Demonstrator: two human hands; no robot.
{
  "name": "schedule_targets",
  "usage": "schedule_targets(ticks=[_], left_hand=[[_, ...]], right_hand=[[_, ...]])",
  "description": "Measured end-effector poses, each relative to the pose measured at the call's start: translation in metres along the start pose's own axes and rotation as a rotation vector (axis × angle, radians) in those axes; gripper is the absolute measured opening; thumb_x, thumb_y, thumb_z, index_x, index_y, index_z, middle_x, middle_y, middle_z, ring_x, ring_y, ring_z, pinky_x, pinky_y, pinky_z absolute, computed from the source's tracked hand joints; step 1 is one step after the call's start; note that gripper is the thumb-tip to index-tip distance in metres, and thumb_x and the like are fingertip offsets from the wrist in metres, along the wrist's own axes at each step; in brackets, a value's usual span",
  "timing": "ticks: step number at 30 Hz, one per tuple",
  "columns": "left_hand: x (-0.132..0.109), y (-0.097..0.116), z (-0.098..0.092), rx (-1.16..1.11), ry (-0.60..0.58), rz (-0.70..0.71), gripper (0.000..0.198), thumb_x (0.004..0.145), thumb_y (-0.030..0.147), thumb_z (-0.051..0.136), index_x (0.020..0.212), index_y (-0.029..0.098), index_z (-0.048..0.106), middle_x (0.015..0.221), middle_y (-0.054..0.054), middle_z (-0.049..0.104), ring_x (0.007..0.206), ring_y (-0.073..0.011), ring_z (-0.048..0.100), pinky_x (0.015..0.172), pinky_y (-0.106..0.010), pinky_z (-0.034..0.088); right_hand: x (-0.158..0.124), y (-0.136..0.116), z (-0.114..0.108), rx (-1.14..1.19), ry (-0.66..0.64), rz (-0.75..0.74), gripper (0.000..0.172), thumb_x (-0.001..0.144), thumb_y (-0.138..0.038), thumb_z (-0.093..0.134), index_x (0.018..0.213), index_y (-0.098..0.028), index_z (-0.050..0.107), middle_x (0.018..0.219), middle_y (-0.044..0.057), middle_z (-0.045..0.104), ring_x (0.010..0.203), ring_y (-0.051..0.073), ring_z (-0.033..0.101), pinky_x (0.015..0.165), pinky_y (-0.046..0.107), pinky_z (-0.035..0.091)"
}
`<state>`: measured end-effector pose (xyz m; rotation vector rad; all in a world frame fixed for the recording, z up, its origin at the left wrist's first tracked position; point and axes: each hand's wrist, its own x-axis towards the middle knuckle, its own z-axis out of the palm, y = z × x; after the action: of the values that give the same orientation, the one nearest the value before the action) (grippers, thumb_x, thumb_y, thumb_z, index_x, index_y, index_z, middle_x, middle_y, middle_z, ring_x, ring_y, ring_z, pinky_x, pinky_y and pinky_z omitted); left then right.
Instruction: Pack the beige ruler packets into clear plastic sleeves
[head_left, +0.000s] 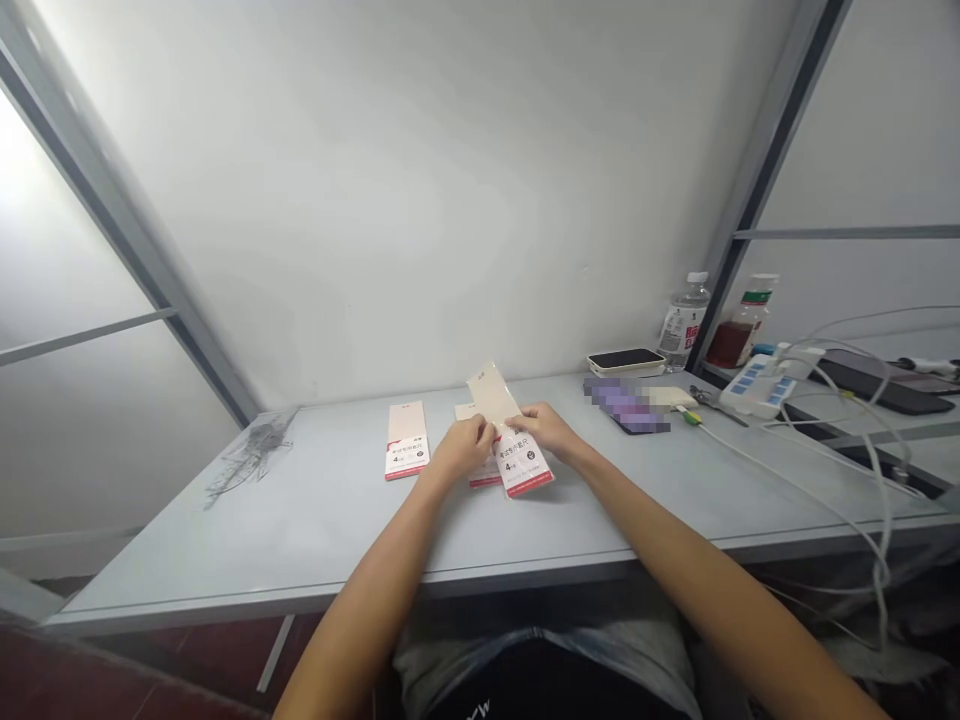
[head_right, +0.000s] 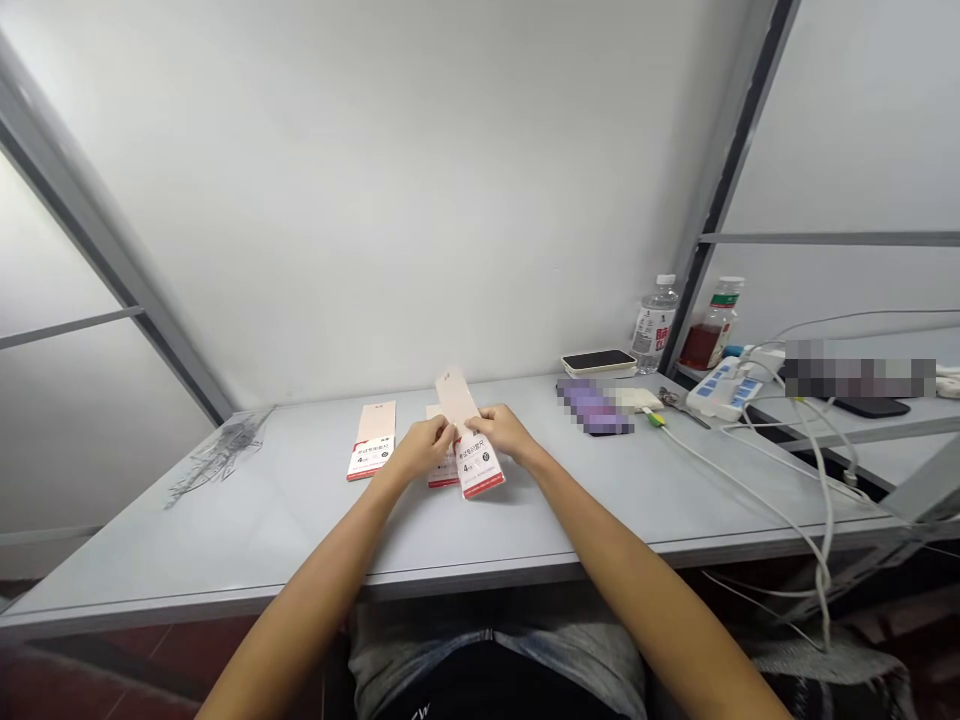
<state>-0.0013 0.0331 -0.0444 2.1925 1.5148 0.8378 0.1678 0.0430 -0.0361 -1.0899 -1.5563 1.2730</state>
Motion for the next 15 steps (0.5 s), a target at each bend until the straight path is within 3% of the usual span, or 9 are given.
schedule_targets(ticks=[6, 15], left_hand=[[-0.0016, 0.0014, -0.0027, 0.028, -0.108, 0.03, 0.034, 0.085, 0.041, 0.028, 0.07, 0.019, 0.049, 0.066, -0.001, 0.056, 0.056, -0.0129, 0.048, 0.052, -0.024, 0.033], [0.0006, -0.0023, -0.0008, -0.007, -0.124, -0.003, 0.031, 0.08, 0.04, 0.036, 0.066, 0.017, 0.05, 0.06, 0.001, 0.054, 0.049, -0.0097, 0.049, 0.047, -0.022, 0.033]], right_hand=[[-0.0021, -0.0015, -0.0028, 0.03, -0.034, 0.038, 0.019, 0.065, -0.029, 0.057, 0.057, -0.012, 0.06, 0.054, 0.004, 0.063, 0.049, 0.015, 0.057, 0.044, 0.023, 0.038], [0.0003, 0.0035, -0.0031, 0.055, -0.08, 0.033, 0.019, 0.064, -0.029, 0.059, 0.054, -0.013, 0.058, 0.051, 0.003, 0.061, 0.046, 0.014, 0.055, 0.042, 0.022, 0.037]])
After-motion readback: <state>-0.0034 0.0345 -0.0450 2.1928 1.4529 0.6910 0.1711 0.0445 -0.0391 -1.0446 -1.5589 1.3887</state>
